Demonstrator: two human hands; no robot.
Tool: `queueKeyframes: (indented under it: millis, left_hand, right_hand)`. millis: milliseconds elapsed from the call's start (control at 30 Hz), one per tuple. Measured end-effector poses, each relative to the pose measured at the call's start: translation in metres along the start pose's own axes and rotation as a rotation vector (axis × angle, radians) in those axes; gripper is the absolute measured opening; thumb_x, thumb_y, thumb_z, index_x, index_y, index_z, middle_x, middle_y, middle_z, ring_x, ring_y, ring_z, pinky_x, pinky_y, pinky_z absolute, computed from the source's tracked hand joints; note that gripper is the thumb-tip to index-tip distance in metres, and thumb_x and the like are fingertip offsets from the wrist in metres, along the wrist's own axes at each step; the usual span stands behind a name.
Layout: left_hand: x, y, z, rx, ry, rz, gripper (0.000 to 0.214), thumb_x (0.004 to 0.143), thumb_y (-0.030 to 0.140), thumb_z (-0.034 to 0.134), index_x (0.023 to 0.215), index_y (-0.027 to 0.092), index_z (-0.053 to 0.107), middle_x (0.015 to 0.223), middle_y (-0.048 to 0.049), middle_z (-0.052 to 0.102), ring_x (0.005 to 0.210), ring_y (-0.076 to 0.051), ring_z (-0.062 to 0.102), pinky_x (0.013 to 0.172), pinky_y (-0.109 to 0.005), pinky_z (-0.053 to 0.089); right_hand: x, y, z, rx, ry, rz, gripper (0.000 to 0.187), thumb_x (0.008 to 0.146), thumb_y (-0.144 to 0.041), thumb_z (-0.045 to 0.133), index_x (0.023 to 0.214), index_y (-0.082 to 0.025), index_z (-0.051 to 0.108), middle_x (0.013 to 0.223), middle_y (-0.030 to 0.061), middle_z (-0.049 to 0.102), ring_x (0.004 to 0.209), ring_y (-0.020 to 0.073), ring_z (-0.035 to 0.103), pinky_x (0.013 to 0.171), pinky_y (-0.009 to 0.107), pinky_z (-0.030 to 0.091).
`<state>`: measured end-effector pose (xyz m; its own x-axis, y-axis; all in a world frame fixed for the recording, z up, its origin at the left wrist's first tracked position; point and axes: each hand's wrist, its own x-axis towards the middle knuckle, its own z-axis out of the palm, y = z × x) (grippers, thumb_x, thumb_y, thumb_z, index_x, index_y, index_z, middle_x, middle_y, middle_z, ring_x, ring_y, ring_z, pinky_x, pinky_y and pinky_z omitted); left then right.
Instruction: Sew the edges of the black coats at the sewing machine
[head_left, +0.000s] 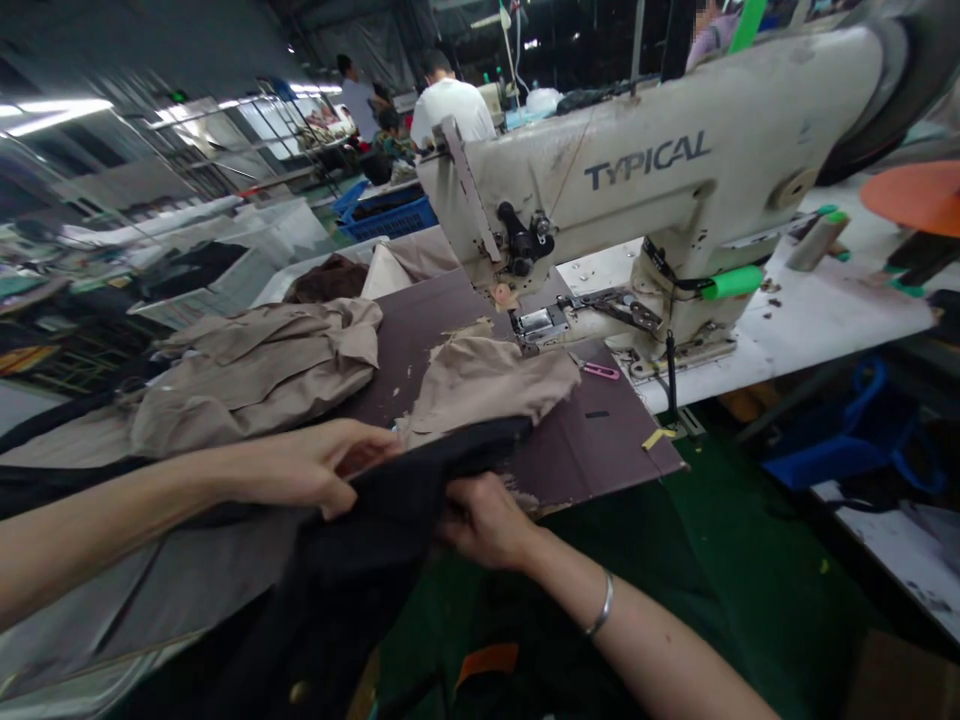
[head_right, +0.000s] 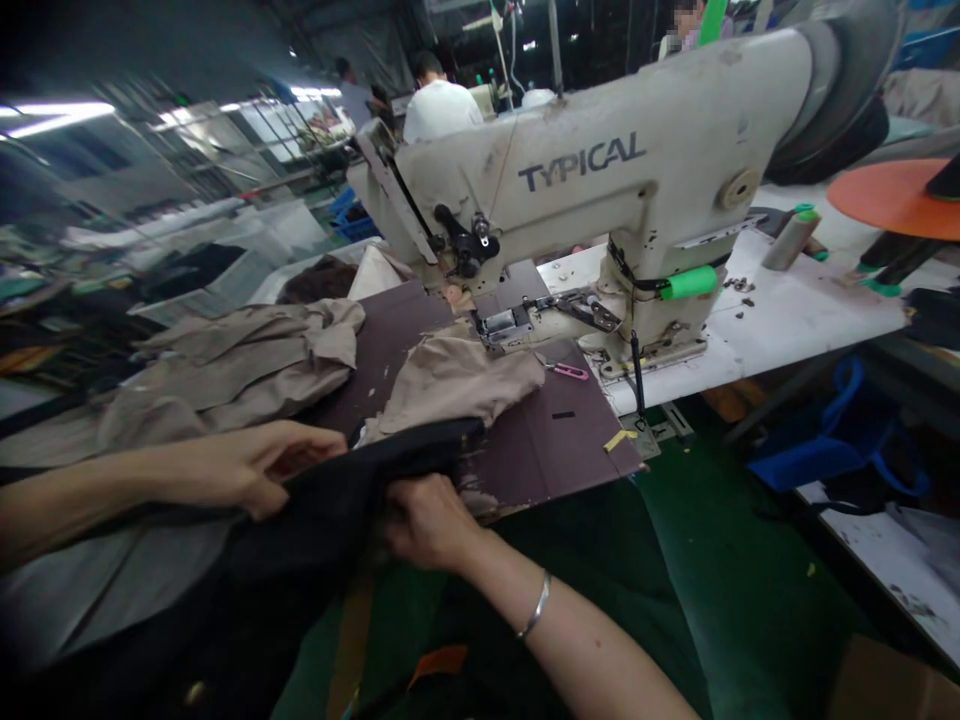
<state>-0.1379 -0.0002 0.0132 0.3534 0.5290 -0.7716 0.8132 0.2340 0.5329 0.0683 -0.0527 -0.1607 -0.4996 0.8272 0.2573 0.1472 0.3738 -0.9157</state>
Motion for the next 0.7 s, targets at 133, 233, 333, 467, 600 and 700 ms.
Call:
queueKeyframes:
  millis: [133,233,333,467,600,700]
  left_hand:
    - [-0.020,-0.018,-0.030,-0.185,0.165,-0.083,0.043,0.054,0.012,0.051,0.096,0.017,0.056,0.086,-0.0022,0.068,0.073,-0.019,0.062,0.054,-0.021,0.040]
    - [-0.009,-0.039,-0.009,-0.200,0.088,-0.031,0.059,0.053,0.012,0.051,0.112,0.019,0.055,0.095,-0.0041,0.068,0.078,-0.022,0.064,0.053,-0.022,0.042]
    - [0.010,-0.055,0.027,-0.108,0.086,0.028,0.074,0.054,0.012,0.051,0.127,0.023,0.050,0.093,-0.0025,0.067,0.069,-0.018,0.061,0.048,-0.020,0.037]
    - [0.017,-0.059,0.056,-0.022,0.283,0.171,0.069,0.063,0.015,0.053,0.132,0.025,0.050,0.100,-0.0018,0.066,0.087,-0.023,0.064,0.068,-0.026,0.052]
    - [0.008,-0.052,0.076,-0.008,0.422,0.322,0.066,0.071,0.018,0.053,0.135,0.030,0.045,0.129,-0.0028,0.060,0.123,-0.029,0.055,0.107,-0.037,0.045]
    - [0.011,-0.055,0.096,0.006,0.526,0.355,0.059,0.073,0.019,0.052,0.130,0.030,0.046,0.131,-0.0046,0.058,0.125,-0.029,0.054,0.110,-0.039,0.042]
  right_hand:
    - [-0.004,-0.003,-0.056,0.195,-0.116,0.043,0.022,0.078,-0.034,0.072,0.081,-0.014,0.065,0.069,-0.0048,0.058,0.060,0.0044,0.046,0.056,0.013,0.033]
    - [-0.014,0.005,-0.090,0.157,-0.078,0.096,0.018,0.075,-0.029,0.074,0.084,-0.014,0.068,0.070,-0.0046,0.060,0.060,0.0045,0.046,0.055,0.013,0.031]
    - [-0.021,0.013,-0.103,0.089,0.075,0.158,0.011,0.074,-0.022,0.072,0.082,-0.014,0.070,0.073,-0.0021,0.064,0.064,0.0067,0.051,0.059,0.015,0.036]
    - [-0.017,0.001,-0.093,0.232,0.279,0.250,0.027,0.085,-0.033,0.064,0.104,-0.014,0.065,0.095,0.0039,0.068,0.083,0.0108,0.062,0.075,0.020,0.049]
    - [-0.006,-0.020,-0.079,0.219,0.144,0.335,0.044,0.078,-0.050,0.072,0.105,-0.015,0.068,0.090,0.0029,0.069,0.081,0.0132,0.063,0.074,0.022,0.052]
    - [-0.002,-0.022,-0.074,0.550,-0.149,0.294,0.048,0.068,-0.045,0.082,0.103,-0.015,0.069,0.097,0.0023,0.071,0.088,0.0162,0.067,0.079,0.026,0.056]
